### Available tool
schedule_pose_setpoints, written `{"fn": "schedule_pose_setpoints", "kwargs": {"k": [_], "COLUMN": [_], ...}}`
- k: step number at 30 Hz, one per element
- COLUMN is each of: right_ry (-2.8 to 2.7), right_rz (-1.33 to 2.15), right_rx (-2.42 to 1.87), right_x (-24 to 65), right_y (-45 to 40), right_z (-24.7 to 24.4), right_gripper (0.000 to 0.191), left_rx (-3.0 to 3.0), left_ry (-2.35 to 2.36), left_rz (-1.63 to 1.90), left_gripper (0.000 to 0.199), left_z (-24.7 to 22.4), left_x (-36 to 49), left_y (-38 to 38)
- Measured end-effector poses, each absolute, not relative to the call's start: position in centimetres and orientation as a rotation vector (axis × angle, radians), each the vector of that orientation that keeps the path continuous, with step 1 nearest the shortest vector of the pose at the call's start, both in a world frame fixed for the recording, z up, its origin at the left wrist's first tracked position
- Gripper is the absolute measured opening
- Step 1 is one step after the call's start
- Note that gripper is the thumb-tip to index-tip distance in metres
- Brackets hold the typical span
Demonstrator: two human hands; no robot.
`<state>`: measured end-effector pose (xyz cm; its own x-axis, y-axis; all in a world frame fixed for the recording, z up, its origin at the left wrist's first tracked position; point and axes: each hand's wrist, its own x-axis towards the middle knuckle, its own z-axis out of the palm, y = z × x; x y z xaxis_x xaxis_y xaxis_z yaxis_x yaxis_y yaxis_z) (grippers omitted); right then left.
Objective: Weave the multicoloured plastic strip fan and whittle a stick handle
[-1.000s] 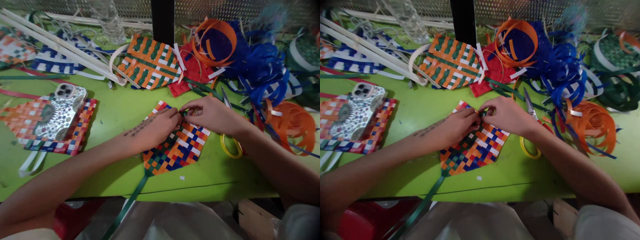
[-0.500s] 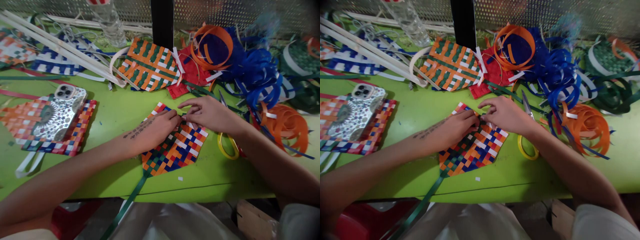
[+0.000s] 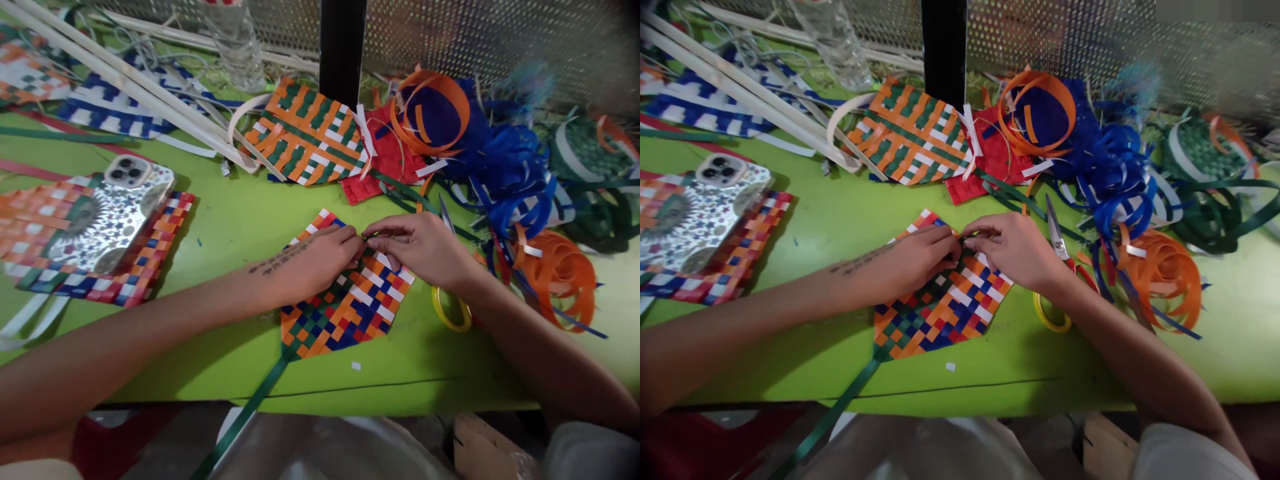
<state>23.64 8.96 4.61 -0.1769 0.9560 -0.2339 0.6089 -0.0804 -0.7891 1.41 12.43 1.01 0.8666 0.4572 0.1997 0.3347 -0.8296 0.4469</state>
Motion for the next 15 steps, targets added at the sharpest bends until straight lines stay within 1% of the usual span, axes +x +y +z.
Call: {"fn": "schedule_pose_setpoints", "kwargs": {"k": [2, 5, 6, 10, 15], "right_ry": [-1.761, -1.719, -1.728, -1.871, -2.089], "right_rz": [1.206, 1.207, 1.187, 1.075, 0.888], "right_rx": [-1.694, -1.686, -1.684, -1.669, -1.639], "right_x": [23.55, 23.39, 23.37, 23.55, 23.80], "right_y": [8.91, 8.80, 8.78, 8.94, 9.52], "right_z": [4.70, 4.59, 4.51, 4.36, 4.56], "right_gripper": [0.026, 0.039, 0.039, 0.023, 0.012], "left_rx": [2.636, 2.647, 2.649, 2.653, 2.637], "left_ry": [0.575, 0.604, 0.613, 0.608, 0.639], "left_rz": [0.455, 0.450, 0.441, 0.423, 0.360], "left_gripper": [0.014, 0.016, 0.017, 0.018, 0.018], "left_z": [0.74, 0.65, 0.69, 1.04, 1.50], "left_x": [1.35, 1.32, 1.33, 1.44, 1.71], "left_y": [12.46, 12.44, 12.43, 12.38, 12.34]}}
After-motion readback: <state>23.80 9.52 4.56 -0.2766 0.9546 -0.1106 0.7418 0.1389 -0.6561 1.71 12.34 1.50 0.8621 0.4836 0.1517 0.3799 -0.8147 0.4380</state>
